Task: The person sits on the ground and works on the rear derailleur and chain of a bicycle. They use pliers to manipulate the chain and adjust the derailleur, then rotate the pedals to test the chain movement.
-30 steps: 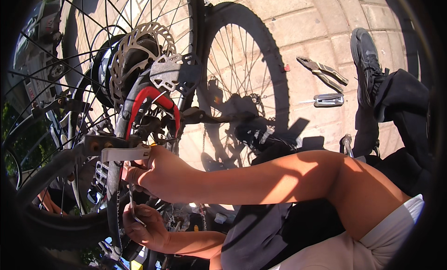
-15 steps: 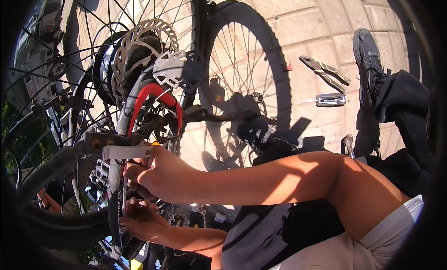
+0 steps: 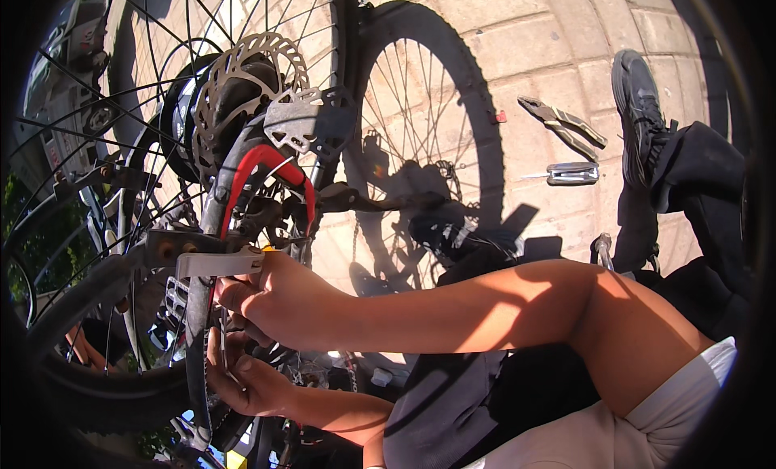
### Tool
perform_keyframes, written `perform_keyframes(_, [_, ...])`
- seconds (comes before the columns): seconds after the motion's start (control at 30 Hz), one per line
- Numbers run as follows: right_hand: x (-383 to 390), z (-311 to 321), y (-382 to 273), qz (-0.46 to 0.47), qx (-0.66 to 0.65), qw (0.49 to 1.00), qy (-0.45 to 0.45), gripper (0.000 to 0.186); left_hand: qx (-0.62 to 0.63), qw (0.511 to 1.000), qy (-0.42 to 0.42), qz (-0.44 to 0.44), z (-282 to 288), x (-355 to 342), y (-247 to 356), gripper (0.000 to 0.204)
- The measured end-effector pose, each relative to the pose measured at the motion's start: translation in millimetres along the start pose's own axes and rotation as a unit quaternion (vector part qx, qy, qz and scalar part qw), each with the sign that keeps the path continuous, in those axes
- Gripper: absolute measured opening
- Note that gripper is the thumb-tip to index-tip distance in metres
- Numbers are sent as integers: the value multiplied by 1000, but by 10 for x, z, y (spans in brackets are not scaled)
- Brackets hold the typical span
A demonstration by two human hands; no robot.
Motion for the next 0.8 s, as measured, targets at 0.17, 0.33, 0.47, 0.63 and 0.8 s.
perform_keyframes(0.17, [22,-12,-24,4,-11,1000,10,14,404,899,-37,162,120,116,-275,27])
perform_keyframes(0.33, [-15,4,40,11,-1,1000,-12,12,12,998,-40,41,104,-40,-128,21])
perform_keyframes(0.47, [39,0,48,-7,18,1000,-6,12,-82,995,44,44,157,14,-293,28])
perform_keyframes(0.63, [-24,4,55,0,-19,1000,14,13,421,877,36,230,223,160,-527,48])
perform_keyframes(0.8, [7,-2,46,8,15,1000,11,17,277,949,33,147,254,58,-305,34])
Point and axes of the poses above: each hand's wrist, its own x-axis away from the middle knuckle, its own z-axis out of the back of the hand, y = z × x, the point moved 6 cm from there along -x, towards the middle knuckle, and after that the axes turned 6 degrees about -y, right-handed, at the moved point
